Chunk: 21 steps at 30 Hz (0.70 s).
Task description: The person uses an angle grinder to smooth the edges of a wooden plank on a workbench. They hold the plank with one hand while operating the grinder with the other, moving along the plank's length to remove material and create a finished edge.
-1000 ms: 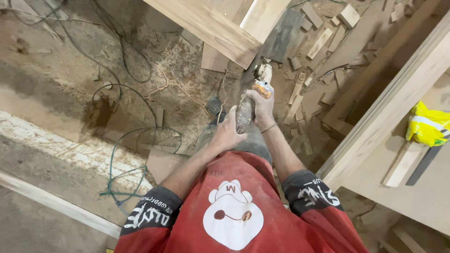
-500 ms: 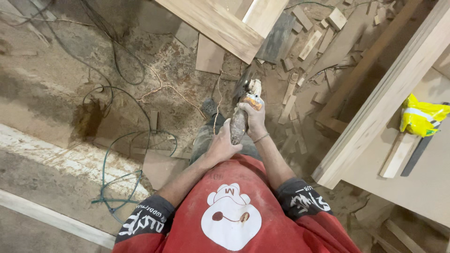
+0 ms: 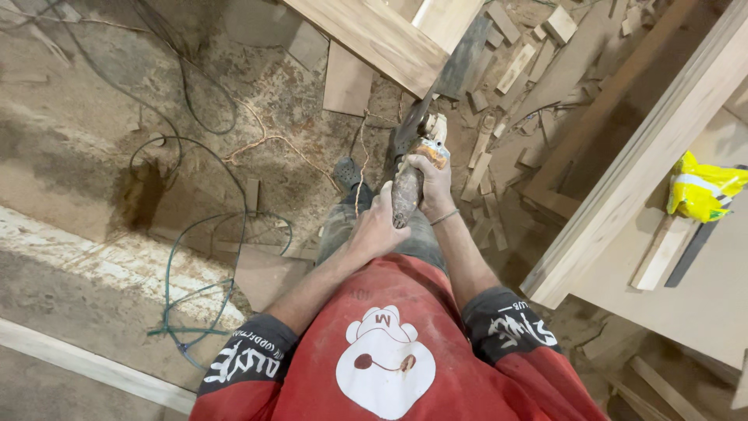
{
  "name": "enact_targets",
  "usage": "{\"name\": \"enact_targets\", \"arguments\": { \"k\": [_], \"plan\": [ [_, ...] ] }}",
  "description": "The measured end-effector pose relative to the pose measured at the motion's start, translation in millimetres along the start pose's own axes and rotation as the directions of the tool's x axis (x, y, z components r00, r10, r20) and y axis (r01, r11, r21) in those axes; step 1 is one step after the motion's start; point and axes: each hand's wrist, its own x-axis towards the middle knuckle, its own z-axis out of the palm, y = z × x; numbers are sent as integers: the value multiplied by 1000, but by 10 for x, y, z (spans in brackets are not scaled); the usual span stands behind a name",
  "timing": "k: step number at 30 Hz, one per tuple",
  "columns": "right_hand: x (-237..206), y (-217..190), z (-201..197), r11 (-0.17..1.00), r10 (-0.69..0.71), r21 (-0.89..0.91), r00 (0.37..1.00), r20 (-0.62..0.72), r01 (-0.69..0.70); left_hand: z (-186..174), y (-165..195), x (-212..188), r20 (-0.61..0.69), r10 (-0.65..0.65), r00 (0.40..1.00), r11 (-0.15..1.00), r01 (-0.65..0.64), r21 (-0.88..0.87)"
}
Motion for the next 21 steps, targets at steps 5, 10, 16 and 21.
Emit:
{"name": "enact_targets", "arguments": {
  "k": [5,10,16,21],
  "plan": [
    [83,-136,29,1000,-14,5,1000,26,14,42,-33,154,-53,71,996,997,-72,-18],
    [312,-332,-6,999,-37,-25,998,44,39,29,89,397,-53,85,995,996,-85,-2],
    [581,-496,-57,999,-11,-35,996,88,14,-3,267,639,-30,58,998,998,-58,7],
    [599,-470,-54,1000,27,-12,998,54,-27,-14,286,647,-35,18,999,1000,-18,-5]
  ]
}}
